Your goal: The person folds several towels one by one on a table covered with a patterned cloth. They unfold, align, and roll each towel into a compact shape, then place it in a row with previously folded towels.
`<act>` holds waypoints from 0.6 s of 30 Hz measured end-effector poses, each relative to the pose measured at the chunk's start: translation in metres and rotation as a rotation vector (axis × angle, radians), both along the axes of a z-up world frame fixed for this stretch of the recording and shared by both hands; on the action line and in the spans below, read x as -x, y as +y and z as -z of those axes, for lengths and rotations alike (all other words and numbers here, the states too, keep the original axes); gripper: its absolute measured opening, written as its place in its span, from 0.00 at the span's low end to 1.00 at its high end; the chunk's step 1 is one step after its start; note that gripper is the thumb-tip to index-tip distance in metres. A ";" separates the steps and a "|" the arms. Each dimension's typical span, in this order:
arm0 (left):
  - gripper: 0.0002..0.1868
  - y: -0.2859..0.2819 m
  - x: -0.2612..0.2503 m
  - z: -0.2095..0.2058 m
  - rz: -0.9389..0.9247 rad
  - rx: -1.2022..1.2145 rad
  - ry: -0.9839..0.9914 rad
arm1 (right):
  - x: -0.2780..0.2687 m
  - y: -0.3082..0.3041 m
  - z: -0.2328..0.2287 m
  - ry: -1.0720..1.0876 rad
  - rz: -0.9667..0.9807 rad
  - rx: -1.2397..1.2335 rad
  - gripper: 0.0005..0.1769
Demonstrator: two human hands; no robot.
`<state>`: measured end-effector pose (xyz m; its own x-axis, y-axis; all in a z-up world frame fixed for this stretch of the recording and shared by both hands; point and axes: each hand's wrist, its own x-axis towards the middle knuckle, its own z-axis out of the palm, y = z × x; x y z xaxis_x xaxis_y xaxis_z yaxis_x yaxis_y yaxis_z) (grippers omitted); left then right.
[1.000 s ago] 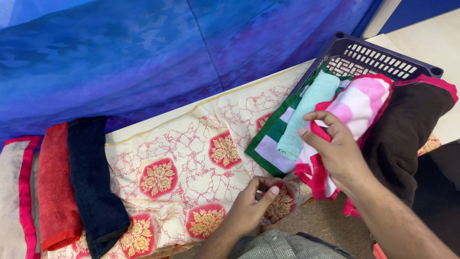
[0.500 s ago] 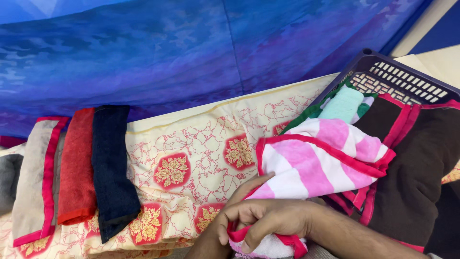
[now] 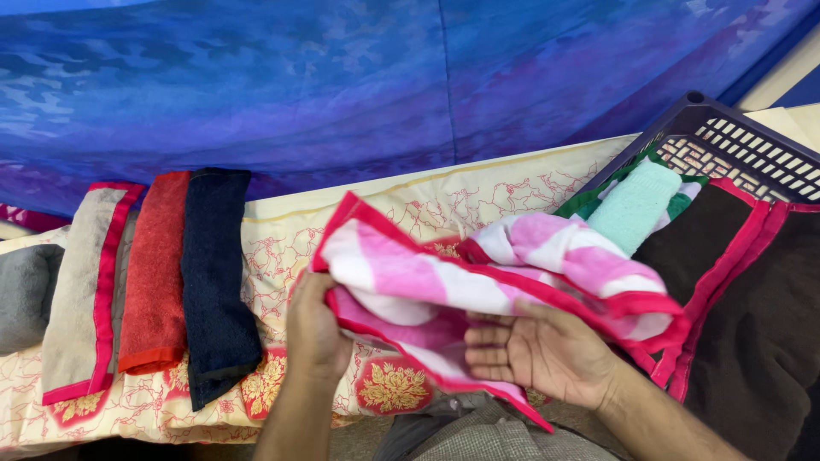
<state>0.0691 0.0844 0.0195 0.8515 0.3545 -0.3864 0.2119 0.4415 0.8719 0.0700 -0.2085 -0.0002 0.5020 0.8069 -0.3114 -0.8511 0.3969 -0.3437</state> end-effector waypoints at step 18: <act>0.35 0.021 0.062 0.040 0.809 0.061 0.143 | -0.025 0.050 0.011 -0.029 0.385 0.313 0.24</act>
<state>0.0071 0.1059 -0.0200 0.7757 -0.3732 -0.5089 0.5919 0.1505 0.7918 0.0948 -0.1585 -0.0108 0.7572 0.4314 -0.4904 -0.6514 0.5544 -0.5180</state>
